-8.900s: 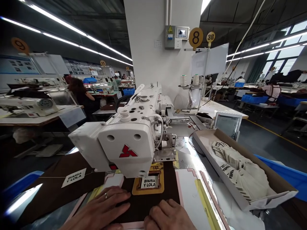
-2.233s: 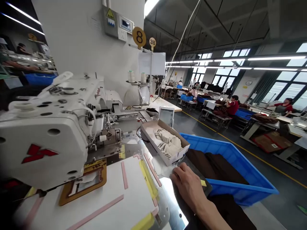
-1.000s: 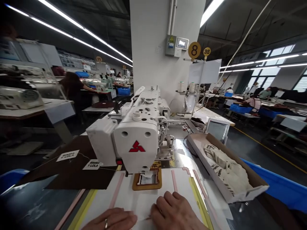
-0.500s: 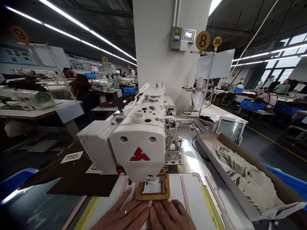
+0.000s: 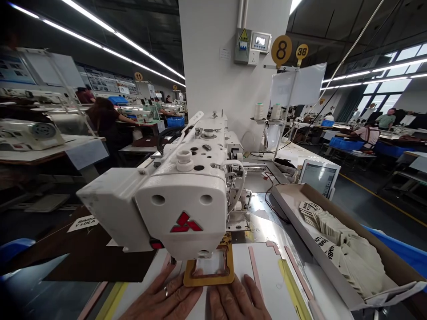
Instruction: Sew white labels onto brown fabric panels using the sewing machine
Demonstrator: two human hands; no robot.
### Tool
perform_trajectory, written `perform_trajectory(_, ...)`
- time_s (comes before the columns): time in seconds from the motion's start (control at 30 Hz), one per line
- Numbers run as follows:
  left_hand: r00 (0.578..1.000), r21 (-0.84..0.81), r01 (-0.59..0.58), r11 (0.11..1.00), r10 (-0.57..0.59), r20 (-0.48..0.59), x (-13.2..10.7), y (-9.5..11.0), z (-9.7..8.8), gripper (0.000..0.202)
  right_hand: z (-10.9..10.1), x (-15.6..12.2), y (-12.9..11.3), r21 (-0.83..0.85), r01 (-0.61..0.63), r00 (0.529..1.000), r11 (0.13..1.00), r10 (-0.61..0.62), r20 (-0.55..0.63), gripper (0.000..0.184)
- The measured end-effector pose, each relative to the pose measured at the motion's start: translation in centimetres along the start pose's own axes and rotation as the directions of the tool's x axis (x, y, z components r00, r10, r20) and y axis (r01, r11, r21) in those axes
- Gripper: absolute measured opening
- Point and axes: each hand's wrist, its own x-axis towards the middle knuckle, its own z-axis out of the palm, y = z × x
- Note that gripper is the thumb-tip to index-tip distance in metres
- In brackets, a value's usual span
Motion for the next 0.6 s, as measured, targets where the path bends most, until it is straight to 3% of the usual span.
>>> perform_trajectory(0.23,0.999,-0.053,0.014,0.998,-0.017,-0.041,0.0,0.1,-0.3,0.051,0.4,-0.8,-0.3,-0.065,0.0,1.0,0.998,0.001,0.014,0.045)
perform_trajectory(0.43,0.997,-0.048,0.019,0.999,-0.023,-0.073,0.6,-0.2,-0.9,0.055,0.4,-0.2,0.2,-0.146,0.109,0.991,0.983,-0.096,0.098,0.059)
perform_trajectory(0.6,0.995,-0.08,0.075,0.994,-0.079,-0.055,-0.1,0.2,0.0,0.066,0.9,-0.4,0.3,-0.189,0.124,0.991,0.974,-0.11,0.081,0.056)
